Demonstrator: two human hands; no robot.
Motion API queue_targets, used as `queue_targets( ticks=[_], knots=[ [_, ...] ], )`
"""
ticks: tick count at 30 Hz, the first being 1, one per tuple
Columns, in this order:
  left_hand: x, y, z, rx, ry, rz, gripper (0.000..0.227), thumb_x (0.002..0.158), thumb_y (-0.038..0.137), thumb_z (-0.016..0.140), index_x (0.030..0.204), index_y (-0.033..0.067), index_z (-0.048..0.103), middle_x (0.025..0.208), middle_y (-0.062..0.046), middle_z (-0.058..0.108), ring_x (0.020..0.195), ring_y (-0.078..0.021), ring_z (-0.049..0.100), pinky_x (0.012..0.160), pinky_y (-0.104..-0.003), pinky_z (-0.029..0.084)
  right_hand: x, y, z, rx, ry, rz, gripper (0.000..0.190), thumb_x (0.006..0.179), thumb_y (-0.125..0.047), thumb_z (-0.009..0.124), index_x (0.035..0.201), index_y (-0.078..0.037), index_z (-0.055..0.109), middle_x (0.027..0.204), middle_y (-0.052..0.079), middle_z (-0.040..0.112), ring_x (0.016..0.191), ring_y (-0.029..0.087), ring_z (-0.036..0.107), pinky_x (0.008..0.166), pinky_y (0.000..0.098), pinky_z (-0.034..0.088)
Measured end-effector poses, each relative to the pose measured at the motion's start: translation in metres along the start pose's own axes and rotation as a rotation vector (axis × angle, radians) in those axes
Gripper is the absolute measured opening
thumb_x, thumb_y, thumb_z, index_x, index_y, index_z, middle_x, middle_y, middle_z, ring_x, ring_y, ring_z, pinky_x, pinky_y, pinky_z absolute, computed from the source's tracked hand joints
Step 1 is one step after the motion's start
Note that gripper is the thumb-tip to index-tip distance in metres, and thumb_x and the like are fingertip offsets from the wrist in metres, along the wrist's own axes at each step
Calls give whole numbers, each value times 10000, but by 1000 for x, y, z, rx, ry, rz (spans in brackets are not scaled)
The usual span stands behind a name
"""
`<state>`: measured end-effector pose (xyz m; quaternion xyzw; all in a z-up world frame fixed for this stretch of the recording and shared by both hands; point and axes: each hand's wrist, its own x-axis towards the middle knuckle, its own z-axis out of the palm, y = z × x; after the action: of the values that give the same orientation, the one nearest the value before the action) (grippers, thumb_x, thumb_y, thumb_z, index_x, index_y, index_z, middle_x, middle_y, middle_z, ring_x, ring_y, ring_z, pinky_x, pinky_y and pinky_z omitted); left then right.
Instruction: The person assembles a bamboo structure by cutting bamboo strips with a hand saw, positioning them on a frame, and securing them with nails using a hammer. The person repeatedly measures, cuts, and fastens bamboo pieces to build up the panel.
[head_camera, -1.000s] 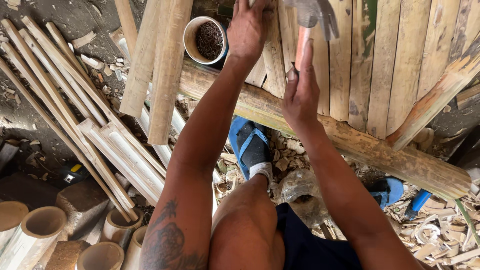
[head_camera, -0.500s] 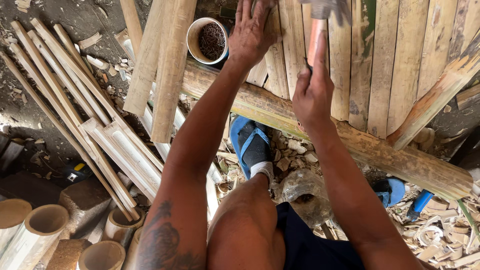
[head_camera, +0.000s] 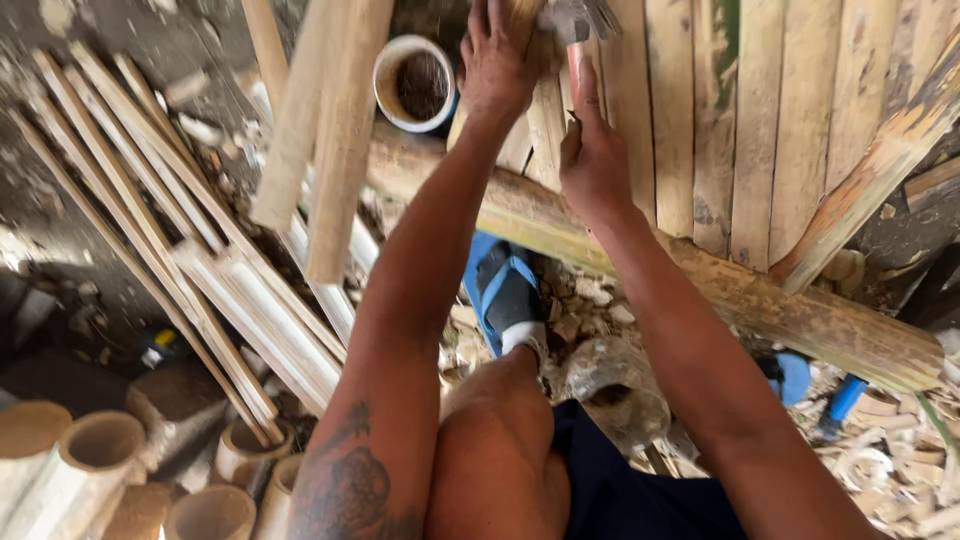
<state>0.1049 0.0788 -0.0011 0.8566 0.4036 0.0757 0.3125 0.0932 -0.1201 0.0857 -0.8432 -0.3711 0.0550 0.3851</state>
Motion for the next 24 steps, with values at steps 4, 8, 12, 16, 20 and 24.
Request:
queue_targets(
  ticks=[4,8,12,16,20,24],
  knots=[
    [-1,-4,8,14,24,21,1082,843,489,862,1594,242,124,1642,-111,286,1469,-391,342,1078,-661,427,8,0,-9,156,283,-319,747,1147,6,422,1748,-282,84,1459,327,499,879,221,745,751,328,643],
    [-13,-10,10,6,25,26,1172,777,475,884,1606,239,90,1638,-150,299,1460,-412,369,1092,-650,429,3,8,-5,-28,-42,3,749,1104,-23,559,1689,-195,125,1122,165,711,793,224,696,641,319,618],
    [-1,-13,15,16,51,59,1283,722,540,938,1594,242,46,1610,-195,308,1438,-452,371,1080,-658,417,7,25,1,-81,75,-168,767,1131,-15,552,1705,-230,92,1035,135,694,796,226,687,684,325,617],
    [5,-16,16,-12,56,74,1219,862,539,916,1606,235,-1,1622,-203,297,1435,-458,372,1100,-672,399,13,40,1,-201,-219,41,803,1046,-45,600,1707,-141,154,916,171,682,672,269,625,576,437,561],
    [-10,-12,10,39,-43,5,1296,780,496,922,1604,211,-35,1625,-219,238,1445,-466,318,1105,-675,358,9,65,-32,-319,-91,19,619,1119,-79,624,1657,-167,330,1101,177,671,735,272,657,583,395,576],
    [-21,28,-24,153,108,314,1217,802,357,900,1610,165,10,1618,-226,244,1418,-501,397,1084,-601,426,-1,92,-129,-582,-45,-169,527,980,-213,718,1465,-156,520,1137,155,674,974,352,681,741,475,590]
  ],
)
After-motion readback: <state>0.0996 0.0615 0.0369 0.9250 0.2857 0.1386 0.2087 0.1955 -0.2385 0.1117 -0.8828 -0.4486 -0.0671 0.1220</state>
